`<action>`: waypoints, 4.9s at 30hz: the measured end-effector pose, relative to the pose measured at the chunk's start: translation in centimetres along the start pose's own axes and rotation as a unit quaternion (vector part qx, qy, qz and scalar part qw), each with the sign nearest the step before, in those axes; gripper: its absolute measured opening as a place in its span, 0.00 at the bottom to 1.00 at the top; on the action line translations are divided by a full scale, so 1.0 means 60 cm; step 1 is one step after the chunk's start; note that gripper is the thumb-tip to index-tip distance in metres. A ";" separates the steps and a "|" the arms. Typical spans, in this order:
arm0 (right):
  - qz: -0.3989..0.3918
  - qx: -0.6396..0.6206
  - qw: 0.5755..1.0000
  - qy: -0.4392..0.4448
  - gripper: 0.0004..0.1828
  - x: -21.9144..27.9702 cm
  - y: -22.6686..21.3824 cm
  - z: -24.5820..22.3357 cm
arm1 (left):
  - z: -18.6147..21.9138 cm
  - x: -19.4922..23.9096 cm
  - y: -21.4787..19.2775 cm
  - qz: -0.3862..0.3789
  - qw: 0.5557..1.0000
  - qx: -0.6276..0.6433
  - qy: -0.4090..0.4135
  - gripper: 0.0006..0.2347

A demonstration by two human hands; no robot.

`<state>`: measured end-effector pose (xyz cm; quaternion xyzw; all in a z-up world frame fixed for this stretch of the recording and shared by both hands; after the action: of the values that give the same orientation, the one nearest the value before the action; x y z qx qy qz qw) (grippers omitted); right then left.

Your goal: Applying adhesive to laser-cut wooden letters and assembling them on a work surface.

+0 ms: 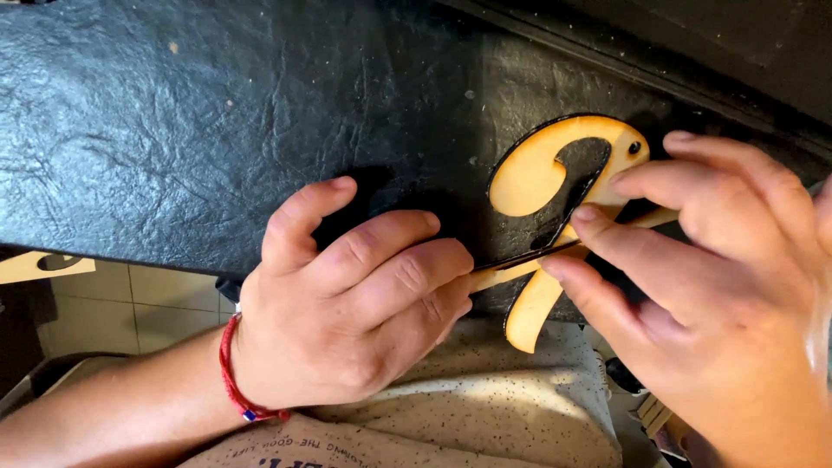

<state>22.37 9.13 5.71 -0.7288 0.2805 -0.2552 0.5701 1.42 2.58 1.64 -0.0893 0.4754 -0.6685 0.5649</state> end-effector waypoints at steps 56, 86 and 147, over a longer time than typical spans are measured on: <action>0.101 0.022 0.990 -0.099 0.07 0.051 0.035 -0.064 | 0.006 0.010 -0.005 0.017 0.998 -0.037 0.041 0.06; 0.076 0.049 0.991 -0.100 0.14 0.046 0.033 -0.076 | 0.005 0.010 -0.006 0.021 0.999 -0.032 0.029 0.06; 0.020 -0.689 0.614 0.385 0.15 0.180 0.131 -0.094 | 0.062 0.015 -0.025 -0.005 1.000 -0.017 -0.004 0.09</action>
<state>25.22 -3.85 -0.16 -0.7362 0.5822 -0.2323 -0.2551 2.54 -0.32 4.32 -0.1038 0.4839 -0.6626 0.5622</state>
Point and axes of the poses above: each hand's wrist, its own x-axis away from the middle knuckle, its own y-axis out of the palm, z = x × y, the point moved 3 cm from there along -x, towards the middle knuckle, and after that the axes turned 4 degrees about x, right-handed, at the moved point
